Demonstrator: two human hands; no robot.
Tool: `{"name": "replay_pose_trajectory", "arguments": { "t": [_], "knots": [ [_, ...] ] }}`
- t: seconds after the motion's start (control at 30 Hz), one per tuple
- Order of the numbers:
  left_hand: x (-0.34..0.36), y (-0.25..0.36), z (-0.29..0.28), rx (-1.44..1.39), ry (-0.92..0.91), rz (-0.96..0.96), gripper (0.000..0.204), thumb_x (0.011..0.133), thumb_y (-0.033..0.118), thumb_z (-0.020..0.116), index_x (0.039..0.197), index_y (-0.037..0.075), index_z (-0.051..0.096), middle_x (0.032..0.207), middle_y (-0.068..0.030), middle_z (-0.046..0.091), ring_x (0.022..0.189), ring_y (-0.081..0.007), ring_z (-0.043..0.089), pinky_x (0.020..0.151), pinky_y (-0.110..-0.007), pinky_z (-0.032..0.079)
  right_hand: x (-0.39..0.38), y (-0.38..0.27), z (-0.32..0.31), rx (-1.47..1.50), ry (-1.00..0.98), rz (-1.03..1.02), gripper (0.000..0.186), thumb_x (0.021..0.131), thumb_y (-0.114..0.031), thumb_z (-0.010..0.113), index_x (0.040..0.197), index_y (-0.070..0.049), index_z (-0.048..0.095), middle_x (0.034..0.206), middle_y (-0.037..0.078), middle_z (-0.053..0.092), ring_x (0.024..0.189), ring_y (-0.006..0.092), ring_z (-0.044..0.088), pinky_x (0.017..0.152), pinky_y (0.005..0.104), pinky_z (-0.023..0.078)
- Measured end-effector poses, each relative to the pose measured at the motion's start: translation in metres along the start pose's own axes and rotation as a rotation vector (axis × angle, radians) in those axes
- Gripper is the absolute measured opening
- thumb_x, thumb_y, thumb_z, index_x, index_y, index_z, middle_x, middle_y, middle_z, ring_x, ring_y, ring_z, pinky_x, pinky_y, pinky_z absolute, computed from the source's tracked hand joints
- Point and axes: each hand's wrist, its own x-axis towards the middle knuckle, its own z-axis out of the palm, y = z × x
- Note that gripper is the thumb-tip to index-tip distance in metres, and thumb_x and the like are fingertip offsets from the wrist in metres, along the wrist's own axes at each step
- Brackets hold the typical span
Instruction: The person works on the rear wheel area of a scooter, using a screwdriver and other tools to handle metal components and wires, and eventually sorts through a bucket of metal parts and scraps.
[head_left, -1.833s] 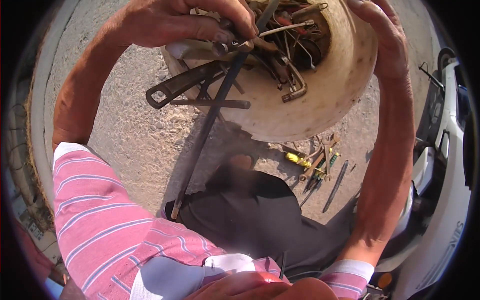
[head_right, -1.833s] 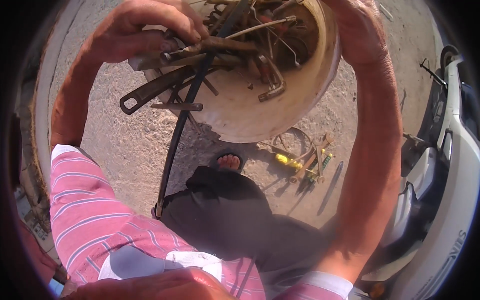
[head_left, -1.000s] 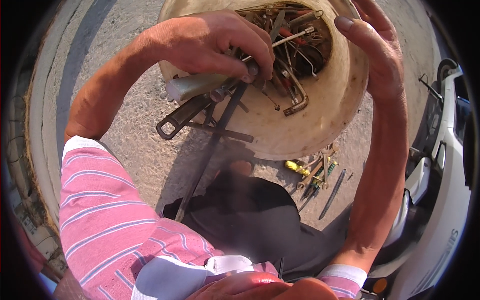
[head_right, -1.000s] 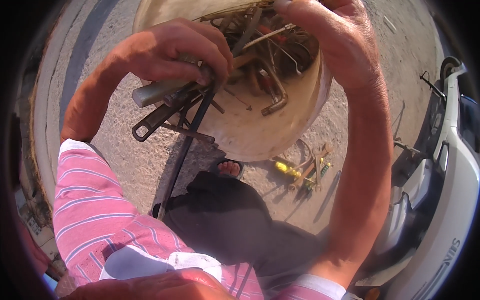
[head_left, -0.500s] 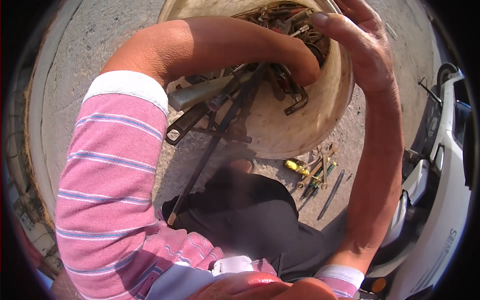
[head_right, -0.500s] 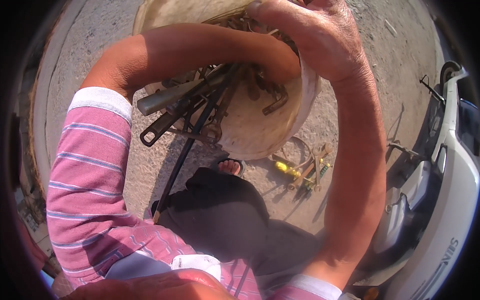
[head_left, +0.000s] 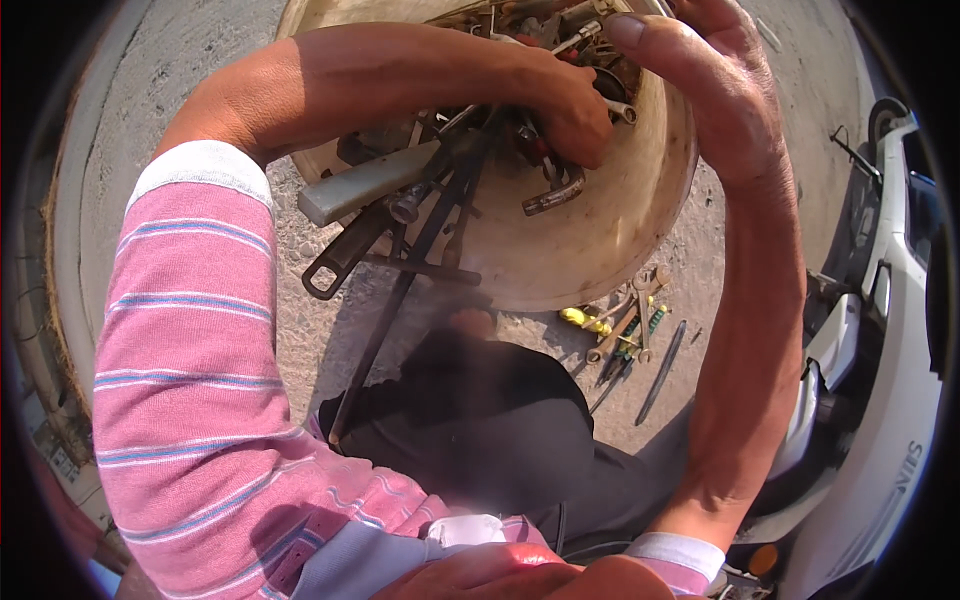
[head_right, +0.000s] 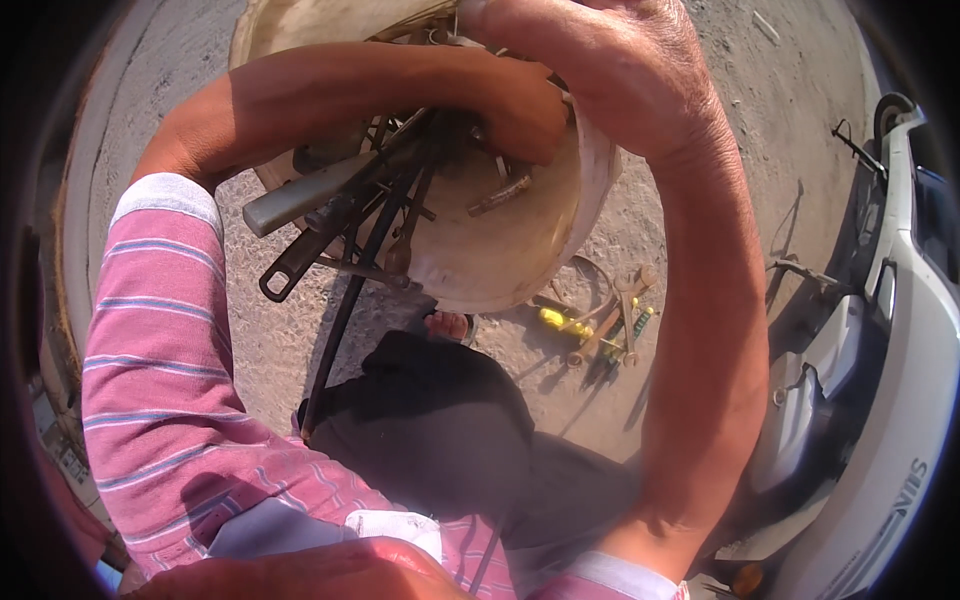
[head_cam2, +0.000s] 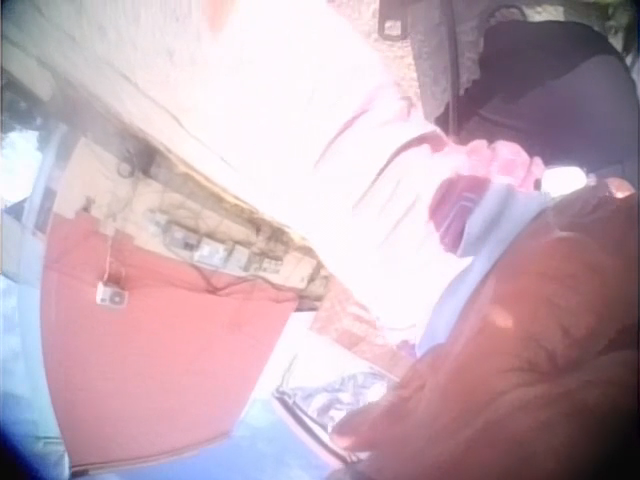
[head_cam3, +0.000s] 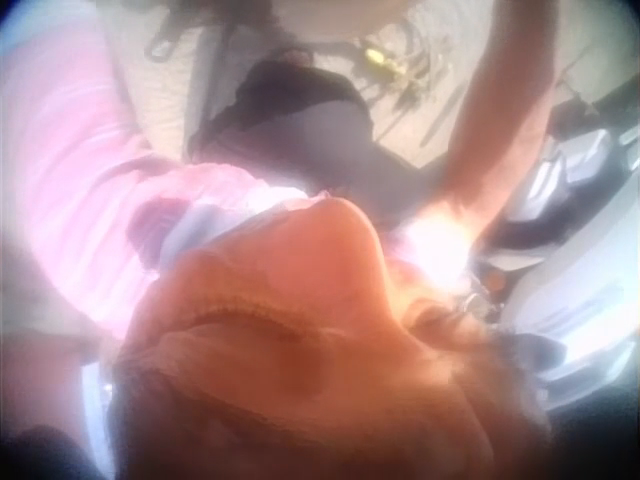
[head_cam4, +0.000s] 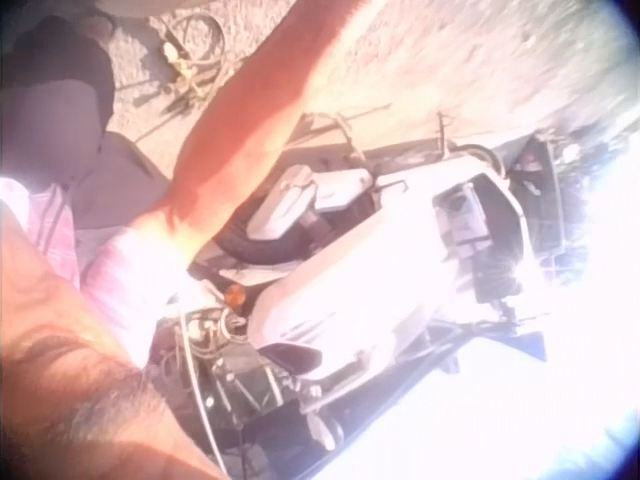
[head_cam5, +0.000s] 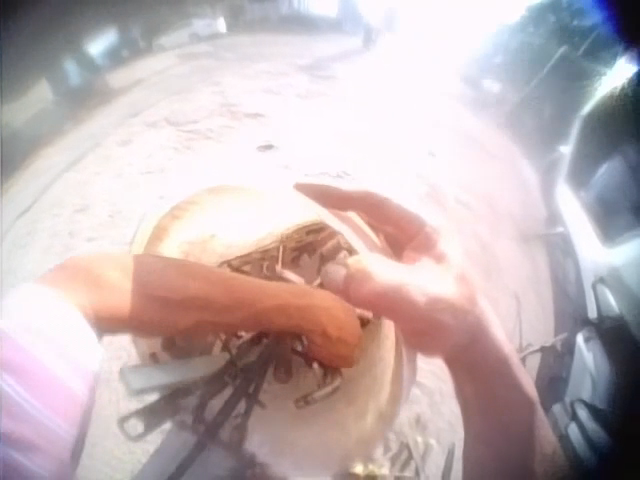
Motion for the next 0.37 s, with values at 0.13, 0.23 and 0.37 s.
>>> {"name": "replay_pose_trajectory", "arguments": {
  "t": [0.13,0.23,0.37],
  "knots": [
    [-0.047,0.007,-0.021,-0.635,0.290,-0.202,0.030,0.088,0.029,0.062,0.098,0.004,0.076,0.091,-0.0119,0.074,0.092,-0.0292,0.069,0.076,-0.055,0.050,-0.005,-0.006,-0.007,-0.073,0.072,0.005,0.073,0.081,-0.013,0.074,0.147,0.002,0.047,0.133,0.023,0.063,0.118,0.0281,0.064,0.102,0.0377,0.053],
    [-0.096,0.005,-0.019,-0.774,0.312,-0.216,0.039,0.093,0.038,0.058,0.095,0.003,0.076,0.098,-0.0137,0.075,0.088,-0.0258,0.069,0.087,-0.051,0.046,-0.012,-0.015,-0.016,-0.130,0.142,-0.007,0.074,0.081,-0.016,0.074,0.147,0.002,0.048,0.133,0.023,0.063,0.117,0.0285,0.064,0.101,0.0377,0.054],
    [-0.124,0.009,-0.047,-0.849,0.200,-0.287,0.033,0.097,0.031,0.059,0.108,0.003,0.073,0.112,-0.0152,0.074,0.098,-0.0244,0.069,0.094,-0.043,0.050,-0.022,-0.012,-0.024,-0.147,0.182,-0.037,0.074,0.081,-0.019,0.074,0.147,0.002,0.048,0.133,0.023,0.062,0.117,0.0290,0.065,0.100,0.0376,0.054]
  ]
}}
